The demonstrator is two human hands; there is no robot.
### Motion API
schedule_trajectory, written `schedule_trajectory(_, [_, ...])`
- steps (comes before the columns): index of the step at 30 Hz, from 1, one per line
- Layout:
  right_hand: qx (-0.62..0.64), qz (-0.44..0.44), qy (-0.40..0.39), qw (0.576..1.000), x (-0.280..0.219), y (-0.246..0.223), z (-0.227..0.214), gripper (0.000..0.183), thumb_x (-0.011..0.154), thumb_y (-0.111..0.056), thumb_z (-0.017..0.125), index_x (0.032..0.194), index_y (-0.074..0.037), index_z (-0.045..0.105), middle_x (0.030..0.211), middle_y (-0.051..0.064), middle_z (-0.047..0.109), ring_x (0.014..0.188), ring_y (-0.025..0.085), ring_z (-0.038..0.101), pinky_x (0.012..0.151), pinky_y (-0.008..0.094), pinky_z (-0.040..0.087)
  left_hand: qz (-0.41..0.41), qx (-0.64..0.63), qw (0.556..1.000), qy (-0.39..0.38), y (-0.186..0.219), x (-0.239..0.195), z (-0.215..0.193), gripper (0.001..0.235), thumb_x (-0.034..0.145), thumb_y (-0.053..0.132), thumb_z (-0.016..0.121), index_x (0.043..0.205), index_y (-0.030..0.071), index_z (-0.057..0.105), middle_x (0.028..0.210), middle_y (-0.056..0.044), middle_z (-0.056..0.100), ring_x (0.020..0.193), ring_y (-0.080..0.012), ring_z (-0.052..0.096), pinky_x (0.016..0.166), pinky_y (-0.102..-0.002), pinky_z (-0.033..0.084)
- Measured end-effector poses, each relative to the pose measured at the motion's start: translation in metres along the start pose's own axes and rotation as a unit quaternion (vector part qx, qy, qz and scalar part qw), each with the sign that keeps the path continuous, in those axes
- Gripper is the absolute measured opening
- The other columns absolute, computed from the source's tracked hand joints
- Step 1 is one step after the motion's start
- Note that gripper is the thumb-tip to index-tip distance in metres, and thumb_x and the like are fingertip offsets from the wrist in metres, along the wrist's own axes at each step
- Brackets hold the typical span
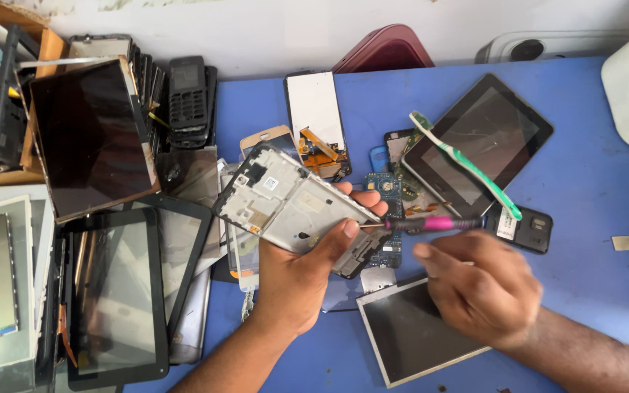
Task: The person cleans several disassembled mobile phone and tablet screens using a toothbrush, then uses a screwdriver to work on the interior of a phone chassis. The person handles multiple screens and a phone body, wiping surfaces and manipulating internal components.
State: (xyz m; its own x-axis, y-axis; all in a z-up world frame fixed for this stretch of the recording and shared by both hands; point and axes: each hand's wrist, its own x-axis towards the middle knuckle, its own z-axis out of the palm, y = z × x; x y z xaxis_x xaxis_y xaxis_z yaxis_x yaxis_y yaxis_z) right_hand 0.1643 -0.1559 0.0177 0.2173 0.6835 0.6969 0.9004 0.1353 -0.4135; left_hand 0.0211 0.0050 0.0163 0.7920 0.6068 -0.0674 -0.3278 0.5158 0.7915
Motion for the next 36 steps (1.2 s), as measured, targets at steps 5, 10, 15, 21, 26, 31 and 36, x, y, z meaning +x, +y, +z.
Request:
schedule_trajectory(5, [-0.148,-0.014,-0.034,0.988,0.013,-0.005,-0.006,0.039,0.073,-0.004,0.084,0.109,-0.007,0.07,0.104,0.014,0.065,0.083,0.031,0.063,0.068,0.041,0.052,-0.028,-0.007,1.0,-0.006,-0.002,-0.001,-0.002,0.038,0.098,-0.005,0.064,0.135,-0.006,0.054,0.126,-0.023,0.07,0.118,-0.0304,0.07,0.107,-0.044,0.057])
schedule_trajectory(10, [-0.054,0.005,-0.116,0.992,0.02,-0.005,-0.003,0.042,0.077,0.004,0.08,0.118,-0.005,0.073,0.109,0.009,0.068,0.085,0.018,0.069,0.069,0.034,0.058,0.005,0.038,0.999,-0.028,0.001,-0.003,-0.003,0.036,0.102,-0.001,0.065,0.136,-0.006,0.055,0.127,-0.023,0.071,0.12,-0.0309,0.071,0.11,-0.045,0.057])
schedule_trajectory(15, [-0.096,-0.085,-0.126,0.984,0.015,-0.003,-0.002,0.032,0.076,0.002,0.081,0.106,-0.003,0.074,0.114,0.002,0.071,0.091,0.015,0.072,0.065,0.029,0.061,0.008,-0.006,1.0,0.012,0.004,0.001,-0.005,0.035,0.106,0.011,0.062,0.135,-0.006,0.056,0.126,-0.024,0.071,0.121,-0.0361,0.07,0.109,-0.051,0.057])
schedule_trajectory(21, [-0.122,-0.091,-0.104,0.983,0.012,0.0,0.0,0.025,0.074,0.003,0.081,0.097,-0.003,0.075,0.112,0.001,0.068,0.09,0.016,0.071,0.063,0.029,0.059,0.0,-0.024,1.0,0.005,0.005,0.001,-0.004,0.037,0.106,0.014,0.061,0.137,-0.005,0.055,0.129,-0.025,0.069,0.123,-0.0388,0.068,0.109,-0.054,0.056])
schedule_trajectory(26, [-0.115,-0.09,-0.107,0.983,0.01,0.0,0.0,0.028,0.073,0.004,0.08,0.099,-0.005,0.075,0.11,-0.002,0.068,0.089,0.015,0.071,0.059,0.029,0.057,-0.015,-0.035,0.999,0.0,0.003,0.0,-0.004,0.039,0.106,0.015,0.06,0.139,-0.005,0.053,0.13,-0.026,0.068,0.124,-0.0397,0.068,0.11,-0.054,0.055])
schedule_trajectory(31, [-0.094,-0.061,-0.108,0.988,0.005,0.002,0.001,0.036,0.072,0.004,0.079,0.106,-0.006,0.075,0.099,0.0,0.067,0.081,0.014,0.069,0.054,0.029,0.054,-0.008,-0.036,0.999,-0.011,0.002,-0.003,-0.003,0.038,0.109,0.015,0.058,0.137,-0.009,0.053,0.131,-0.028,0.068,0.126,-0.04,0.067,0.113,-0.054,0.054])
schedule_trajectory(36, [-0.008,0.072,-0.085,0.994,0.001,-0.005,0.004,0.039,0.079,0.007,0.077,0.115,-0.009,0.071,0.089,0.001,0.067,0.069,0.009,0.067,0.056,0.027,0.056,-0.002,0.004,1.0,-0.017,0.001,-0.006,-0.002,0.038,0.109,0.015,0.057,0.137,-0.009,0.053,0.132,-0.027,0.068,0.127,-0.0385,0.067,0.116,-0.053,0.053])
